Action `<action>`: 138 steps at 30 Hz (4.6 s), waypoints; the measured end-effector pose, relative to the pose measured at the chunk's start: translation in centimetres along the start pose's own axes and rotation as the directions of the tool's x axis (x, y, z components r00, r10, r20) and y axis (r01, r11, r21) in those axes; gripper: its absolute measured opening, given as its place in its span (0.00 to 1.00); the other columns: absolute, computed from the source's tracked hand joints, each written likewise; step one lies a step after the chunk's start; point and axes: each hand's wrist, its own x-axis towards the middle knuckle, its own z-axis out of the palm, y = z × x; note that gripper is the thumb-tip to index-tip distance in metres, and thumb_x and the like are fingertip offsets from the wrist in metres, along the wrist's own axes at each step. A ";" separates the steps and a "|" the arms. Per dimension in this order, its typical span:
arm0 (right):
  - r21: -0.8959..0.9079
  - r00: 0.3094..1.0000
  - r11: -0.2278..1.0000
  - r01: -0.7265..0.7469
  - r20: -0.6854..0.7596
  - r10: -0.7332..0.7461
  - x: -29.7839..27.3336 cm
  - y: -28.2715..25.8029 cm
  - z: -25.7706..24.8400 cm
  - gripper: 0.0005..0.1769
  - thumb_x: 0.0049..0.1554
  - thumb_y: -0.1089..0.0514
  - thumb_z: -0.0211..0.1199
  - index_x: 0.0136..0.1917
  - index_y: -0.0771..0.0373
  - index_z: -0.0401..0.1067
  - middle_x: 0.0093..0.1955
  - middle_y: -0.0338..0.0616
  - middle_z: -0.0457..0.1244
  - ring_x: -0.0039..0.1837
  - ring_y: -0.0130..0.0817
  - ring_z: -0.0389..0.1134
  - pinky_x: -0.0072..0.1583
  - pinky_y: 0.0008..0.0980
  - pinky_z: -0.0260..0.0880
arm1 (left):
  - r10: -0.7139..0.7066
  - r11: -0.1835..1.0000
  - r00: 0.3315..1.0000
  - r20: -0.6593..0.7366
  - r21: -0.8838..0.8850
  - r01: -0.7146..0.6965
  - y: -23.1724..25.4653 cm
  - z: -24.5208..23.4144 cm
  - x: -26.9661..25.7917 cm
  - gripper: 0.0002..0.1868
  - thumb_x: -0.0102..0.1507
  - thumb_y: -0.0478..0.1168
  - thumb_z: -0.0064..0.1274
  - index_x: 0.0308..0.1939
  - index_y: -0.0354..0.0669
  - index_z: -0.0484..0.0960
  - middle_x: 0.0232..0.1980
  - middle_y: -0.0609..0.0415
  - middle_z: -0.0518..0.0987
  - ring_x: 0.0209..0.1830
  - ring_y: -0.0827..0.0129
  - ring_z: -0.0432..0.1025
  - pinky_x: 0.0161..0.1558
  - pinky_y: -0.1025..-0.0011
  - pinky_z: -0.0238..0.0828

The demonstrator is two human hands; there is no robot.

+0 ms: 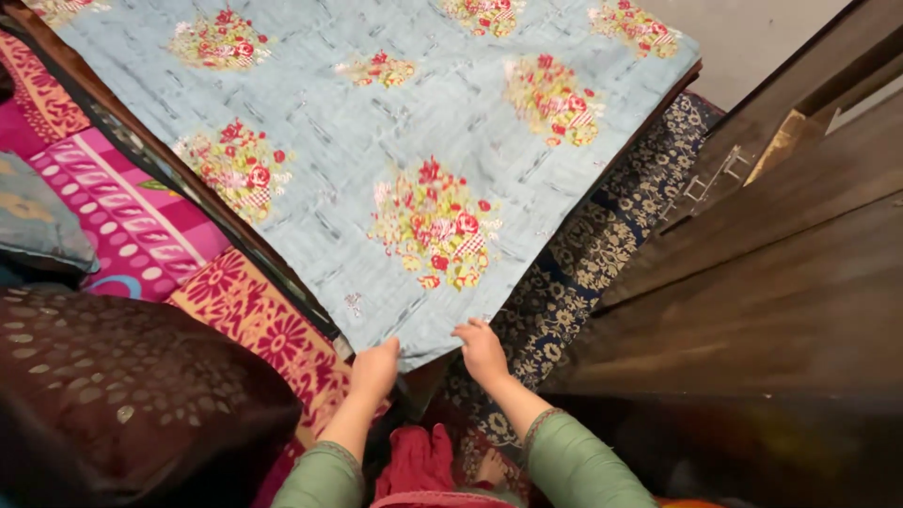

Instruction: Smoothing and folding a floral bedsheet on a bed

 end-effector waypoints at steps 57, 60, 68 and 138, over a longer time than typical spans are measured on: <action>-0.534 0.919 0.838 -0.115 0.263 0.294 14.3 -4.8 -19.2 0.30 0.58 0.42 0.64 0.72 0.46 0.69 0.77 0.47 0.57 0.83 0.53 0.48 0.75 0.70 0.46 | 0.058 0.992 0.935 -0.351 0.125 -0.015 12.4 -15.0 10.9 0.29 0.57 0.47 0.60 0.63 0.52 0.77 0.55 0.50 0.78 0.62 0.55 0.73 0.67 0.39 0.60; -0.552 0.918 0.822 -0.141 0.238 0.317 16.1 -2.4 -21.9 0.30 0.58 0.42 0.63 0.73 0.46 0.69 0.78 0.47 0.56 0.84 0.53 0.46 0.76 0.70 0.44 | 0.032 0.999 0.941 -0.336 0.042 -0.018 14.8 -16.7 12.1 0.30 0.59 0.45 0.59 0.66 0.51 0.74 0.59 0.46 0.76 0.66 0.51 0.70 0.68 0.36 0.57; -0.505 0.933 0.844 -0.179 0.186 0.309 21.1 0.6 -25.2 0.31 0.59 0.43 0.62 0.74 0.47 0.67 0.79 0.48 0.55 0.84 0.54 0.45 0.75 0.73 0.43 | 0.028 0.999 0.893 -0.449 0.044 -0.009 16.0 -19.6 16.1 0.32 0.56 0.45 0.63 0.65 0.55 0.75 0.59 0.48 0.76 0.64 0.52 0.71 0.65 0.34 0.60; -0.170 0.650 0.853 0.493 0.724 -0.231 37.1 68.6 -26.4 0.04 0.50 0.50 0.60 0.34 0.46 0.70 0.37 0.32 0.66 0.46 0.41 0.70 0.51 0.45 0.63 | 0.330 0.943 0.787 0.520 -0.154 -0.294 54.5 13.6 59.8 0.09 0.63 0.42 0.51 0.40 0.44 0.84 0.39 0.43 0.84 0.41 0.45 0.80 0.39 0.49 0.77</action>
